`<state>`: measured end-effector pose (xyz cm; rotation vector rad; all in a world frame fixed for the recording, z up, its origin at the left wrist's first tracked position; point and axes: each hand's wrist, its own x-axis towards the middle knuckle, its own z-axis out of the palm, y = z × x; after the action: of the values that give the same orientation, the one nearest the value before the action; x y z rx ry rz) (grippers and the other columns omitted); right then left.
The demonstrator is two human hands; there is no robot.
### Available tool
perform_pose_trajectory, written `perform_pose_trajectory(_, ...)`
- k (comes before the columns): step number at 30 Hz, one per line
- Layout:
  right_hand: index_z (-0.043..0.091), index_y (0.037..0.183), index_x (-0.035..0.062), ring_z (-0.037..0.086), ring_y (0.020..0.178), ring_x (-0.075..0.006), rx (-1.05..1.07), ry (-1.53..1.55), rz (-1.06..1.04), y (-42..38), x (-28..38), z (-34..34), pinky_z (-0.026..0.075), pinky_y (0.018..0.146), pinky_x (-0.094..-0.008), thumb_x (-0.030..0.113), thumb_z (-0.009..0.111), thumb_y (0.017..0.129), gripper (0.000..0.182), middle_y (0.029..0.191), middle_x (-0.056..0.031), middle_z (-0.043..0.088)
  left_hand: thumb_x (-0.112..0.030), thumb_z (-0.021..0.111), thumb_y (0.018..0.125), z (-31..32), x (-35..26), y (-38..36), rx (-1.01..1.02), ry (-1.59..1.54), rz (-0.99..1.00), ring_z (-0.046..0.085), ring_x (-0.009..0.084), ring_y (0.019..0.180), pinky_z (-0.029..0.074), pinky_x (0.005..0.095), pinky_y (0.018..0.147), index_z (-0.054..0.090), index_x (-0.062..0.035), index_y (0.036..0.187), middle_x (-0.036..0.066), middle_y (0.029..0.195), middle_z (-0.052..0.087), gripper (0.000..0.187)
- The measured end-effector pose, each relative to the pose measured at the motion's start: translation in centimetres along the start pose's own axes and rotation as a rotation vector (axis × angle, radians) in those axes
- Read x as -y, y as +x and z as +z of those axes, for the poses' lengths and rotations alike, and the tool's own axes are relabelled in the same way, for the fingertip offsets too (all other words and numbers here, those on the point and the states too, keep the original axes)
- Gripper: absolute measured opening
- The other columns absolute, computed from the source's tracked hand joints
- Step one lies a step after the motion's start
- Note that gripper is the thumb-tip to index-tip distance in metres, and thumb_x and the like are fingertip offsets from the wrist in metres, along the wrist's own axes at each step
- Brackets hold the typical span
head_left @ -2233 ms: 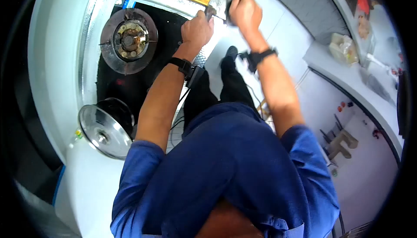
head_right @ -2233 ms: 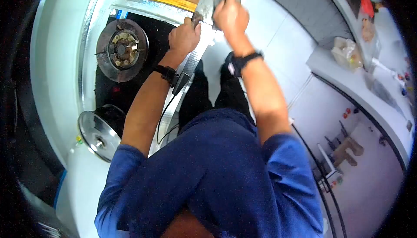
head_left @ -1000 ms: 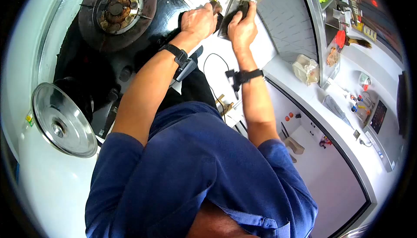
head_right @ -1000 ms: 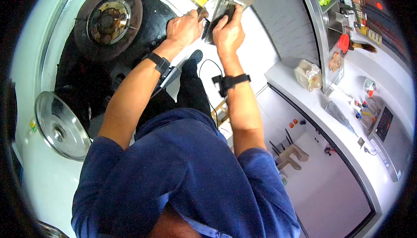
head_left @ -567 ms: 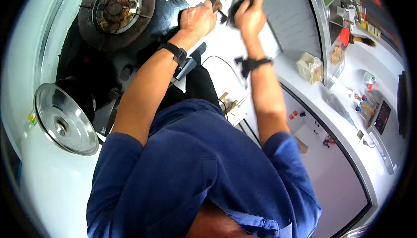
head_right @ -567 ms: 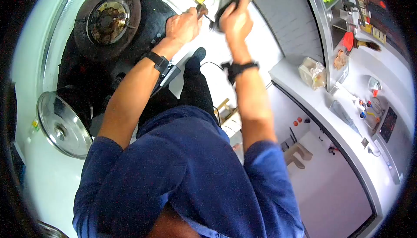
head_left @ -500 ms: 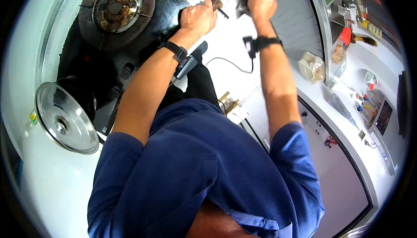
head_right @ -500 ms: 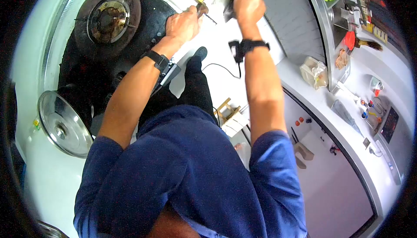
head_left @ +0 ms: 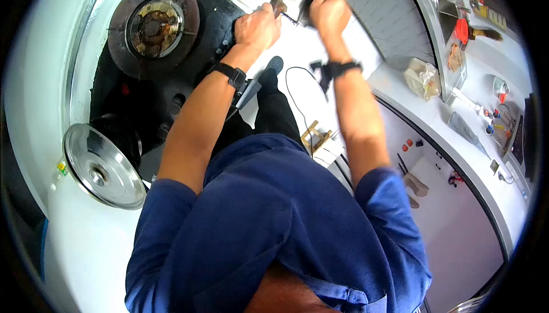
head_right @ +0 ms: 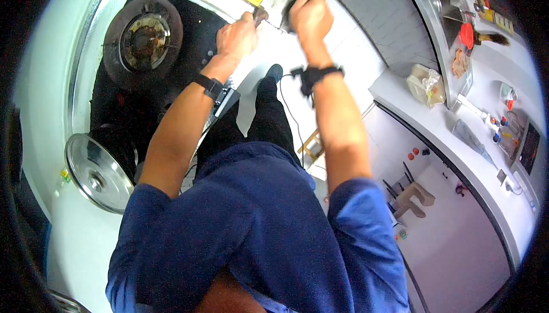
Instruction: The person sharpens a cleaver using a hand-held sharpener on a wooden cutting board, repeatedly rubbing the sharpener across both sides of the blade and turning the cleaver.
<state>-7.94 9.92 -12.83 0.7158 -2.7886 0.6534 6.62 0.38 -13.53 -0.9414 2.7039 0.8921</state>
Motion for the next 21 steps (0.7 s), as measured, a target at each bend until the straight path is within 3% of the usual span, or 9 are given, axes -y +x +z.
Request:
perform_pose_trajectory(3,0.05,0.14,0.0136,0.07,0.071,-0.0466,0.063,0.09,-0.069,-5.5,1.3,-1.6,0.058,0.067,-0.0548,0.019,0.061,0.09,0.051,0.081,-0.0261,0.071,-0.041,0.056,0.1,-0.1,-0.1,0.0,0.017,-0.023,-0.004,0.074,0.0431,0.091,0.057,0.0512,0.086,0.058,0.0017,0.11,0.027,0.092,0.074,0.044)
perform_pose_trajectory(7,0.053,0.133,0.0115,0.07,0.072,-0.0475,0.101,-0.055,0.014,3.8,-0.8,0.7,0.057,0.064,-0.0564,0.022,0.06,0.092,0.043,0.078,-0.0276,0.07,-0.042,0.056,0.1,0.4,0.1,-0.1,-0.027,0.016,0.003,0.073,0.0439,0.09,0.057,0.0513,0.085,0.059,0.0016,0.107,0.027,0.09,0.073,0.044)
perform_pose_trajectory(9,0.045,0.148,0.0134,0.067,0.071,-0.0508,0.105,0.081,0.099,-0.9,1.2,-0.7,0.053,0.066,-0.0571,0.022,0.051,0.099,0.05,0.084,-0.0293,0.07,-0.042,0.057,0.099,0.6,0.3,-0.4,-0.041,0.026,0.027,0.073,0.0444,0.089,0.057,0.0519,0.084,0.058,0.0014,0.107,0.027,0.089,0.073,0.044)
perform_pose_trajectory(11,0.05,0.141,0.015,0.07,0.075,-0.0487,0.082,0.013,0.06,0.0,0.8,-0.7,0.056,0.068,-0.0557,0.024,0.06,0.093,0.05,0.083,-0.0265,0.072,-0.042,0.058,0.099,0.2,0.1,0.0,-0.013,0.005,0.012,0.073,0.0448,0.088,0.056,0.0525,0.084,0.058,0.0009,0.107,0.027,0.089,0.073,0.044)
perform_pose_trajectory(13,0.054,0.132,0.0134,0.07,0.074,-0.0485,0.015,0.163,-0.012,-5.3,2.0,-1.6,0.057,0.065,-0.0564,0.023,0.059,0.092,0.041,0.082,-0.0257,0.072,-0.042,0.058,0.099,0.4,0.3,0.0,-0.024,0.001,0.036,0.073,0.0452,0.088,0.056,0.0531,0.083,0.058,0.0012,0.107,0.028,0.088,0.073,0.044)
perform_pose_trajectory(17,0.054,0.132,0.0128,0.07,0.073,-0.0482,0.116,-0.003,-0.01,0.2,0.5,-1.1,0.057,0.065,-0.0559,0.024,0.06,0.091,0.043,0.084,-0.0259,0.072,-0.042,0.058,0.099,0.2,0.0,0.0,-0.001,0.029,-0.001,0.073,0.0452,0.089,0.056,0.0528,0.084,0.058,0.002,0.109,0.028,0.09,0.073,0.045)
perform_pose_trajectory(19,0.047,0.146,0.0153,0.068,0.074,-0.0507,0.098,0.075,0.06,3.7,-0.3,0.0,0.054,0.066,-0.0561,0.021,0.051,0.099,0.047,0.085,-0.0291,0.071,-0.043,0.057,0.099,0.3,0.1,-0.1,-0.007,0.036,-0.001,0.073,0.045,0.09,0.056,0.0529,0.085,0.058,0.0019,0.109,0.029,0.091,0.073,0.045)
perform_pose_trajectory(21,0.051,0.137,0.0128,0.069,0.073,-0.0489,0.066,0.064,0.057,1.7,-0.1,0.4,0.056,0.065,-0.0563,0.022,0.058,0.093,0.045,0.082,-0.0272,0.071,-0.043,0.057,0.099,0.4,0.1,-0.2,0.005,0.049,-0.008,0.073,0.0452,0.09,0.056,0.053,0.085,0.058,0.002,0.109,0.029,0.091,0.073,0.046)
